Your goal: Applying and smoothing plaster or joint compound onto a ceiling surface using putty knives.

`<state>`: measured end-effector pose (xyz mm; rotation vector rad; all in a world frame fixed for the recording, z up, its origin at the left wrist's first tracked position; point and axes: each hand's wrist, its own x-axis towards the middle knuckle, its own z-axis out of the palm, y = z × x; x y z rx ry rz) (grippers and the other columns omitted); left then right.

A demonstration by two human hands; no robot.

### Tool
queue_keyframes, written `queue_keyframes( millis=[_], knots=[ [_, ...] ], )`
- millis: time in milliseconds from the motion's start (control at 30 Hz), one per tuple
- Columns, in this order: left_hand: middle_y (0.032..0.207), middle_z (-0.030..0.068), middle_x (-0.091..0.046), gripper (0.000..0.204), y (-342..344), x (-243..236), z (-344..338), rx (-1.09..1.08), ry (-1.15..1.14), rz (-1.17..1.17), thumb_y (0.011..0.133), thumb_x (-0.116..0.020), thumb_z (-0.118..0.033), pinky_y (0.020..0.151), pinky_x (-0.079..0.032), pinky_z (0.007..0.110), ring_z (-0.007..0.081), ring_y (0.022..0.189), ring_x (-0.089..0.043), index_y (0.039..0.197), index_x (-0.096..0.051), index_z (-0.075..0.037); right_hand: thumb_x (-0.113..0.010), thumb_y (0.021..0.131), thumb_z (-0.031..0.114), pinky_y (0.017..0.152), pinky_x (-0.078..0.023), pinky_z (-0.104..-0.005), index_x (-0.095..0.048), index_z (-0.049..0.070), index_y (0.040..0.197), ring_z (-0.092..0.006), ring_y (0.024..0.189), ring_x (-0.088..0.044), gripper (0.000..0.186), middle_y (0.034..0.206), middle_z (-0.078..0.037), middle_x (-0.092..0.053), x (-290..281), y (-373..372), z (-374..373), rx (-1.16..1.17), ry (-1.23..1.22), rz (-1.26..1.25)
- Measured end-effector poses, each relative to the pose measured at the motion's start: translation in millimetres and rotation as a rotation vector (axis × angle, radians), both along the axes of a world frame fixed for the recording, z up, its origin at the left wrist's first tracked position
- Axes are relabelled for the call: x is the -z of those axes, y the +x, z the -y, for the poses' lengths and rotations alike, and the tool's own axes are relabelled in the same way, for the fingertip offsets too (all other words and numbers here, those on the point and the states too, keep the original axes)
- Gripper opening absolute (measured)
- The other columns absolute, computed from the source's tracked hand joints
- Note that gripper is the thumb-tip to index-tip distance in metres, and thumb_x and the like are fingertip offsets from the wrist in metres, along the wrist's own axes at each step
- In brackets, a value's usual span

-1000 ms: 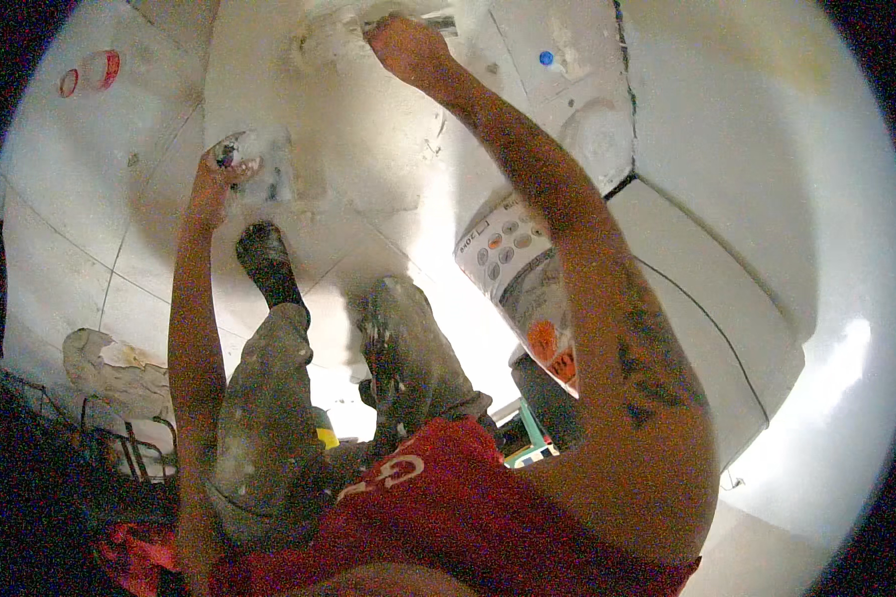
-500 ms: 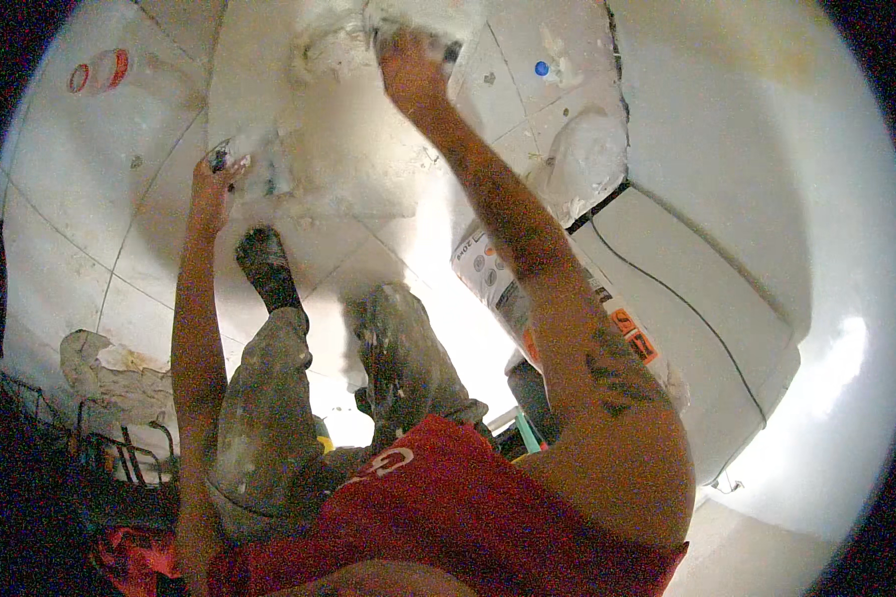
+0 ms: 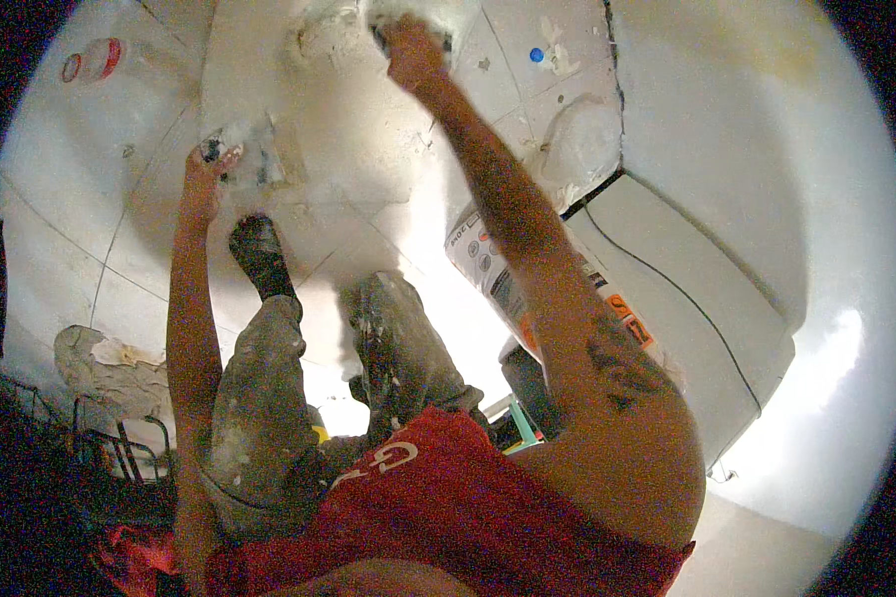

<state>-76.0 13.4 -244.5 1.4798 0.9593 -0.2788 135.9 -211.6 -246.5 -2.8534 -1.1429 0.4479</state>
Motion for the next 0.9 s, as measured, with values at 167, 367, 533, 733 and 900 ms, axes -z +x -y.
queue_keyframes(
  millis=[167,367,533,733,900],
  knots=[
    [0.086,0.0084,-0.055,0.042,8.6,-14.6,3.8,0.039,-0.23,0.009,0.065,-0.064,-0.013,0.067,-0.043,0.027,0.0148,0.074,-0.052,0.1,-0.047,0.003,-0.05,0.059,0.003,0.076,-0.041,-0.0398,-0.051,0.001,0.096,-0.034,0.089,-0.046,0.037,0.088,-0.017,-0.047,3.5,-44.1,11.9,-0.195,-0.013,-0.026],
    [0.085,0.0078,-0.055,0.036,-4.9,19.7,-0.8,-0.061,-0.344,0.096,0.067,-0.061,-0.009,0.065,-0.044,0.027,0.0143,0.075,-0.054,0.098,-0.047,0.004,-0.047,0.055,-0.005,0.077,-0.041,-0.0353,-0.056,0.007,0.097,-0.0274,0.089,-0.05,0.045,0.091,-0.014,-0.054,-23.8,29.8,-4.4,0.009,0.008,-0.124],
    [0.086,0.0064,-0.055,0.036,5.0,0.7,-2.0,-0.088,-0.404,0.058,0.067,-0.06,-0.008,0.064,-0.044,0.026,0.0128,0.077,-0.054,0.099,-0.047,0.001,-0.052,0.055,0.0,0.077,-0.041,-0.0377,-0.056,0.005,0.092,-0.0301,0.09,-0.048,0.037,0.092,-0.015,-0.052,-1.1,9.9,-6.8,-0.023,-0.061,0.014],
    [0.081,0.0047,-0.056,0.034,19.7,-0.9,-7.3,-0.063,-0.353,0.106,0.067,-0.06,-0.006,0.062,-0.043,0.023,0.0115,0.074,-0.053,0.098,-0.05,0.0,-0.052,0.057,0.003,0.082,-0.039,-0.0367,-0.056,0.007,0.092,-0.0278,0.093,-0.048,0.035,0.096,-0.014,-0.052,3.3,-13.6,3.5,-0.1,-0.089,-0.225],
    [0.084,0.0052,-0.056,0.038,31.5,1.3,-2.5,0.083,-0.263,0.123,0.068,-0.06,-0.011,0.066,-0.042,0.025,0.0129,0.074,-0.053,0.103,-0.048,-0.001,-0.049,0.057,0.001,0.075,-0.042,-0.0367,-0.059,0.006,0.086,-0.0289,0.083,-0.052,0.031,0.085,-0.015,-0.055,-15.6,46.6,0.5,-0.002,0.027,-0.185]
  ],
)
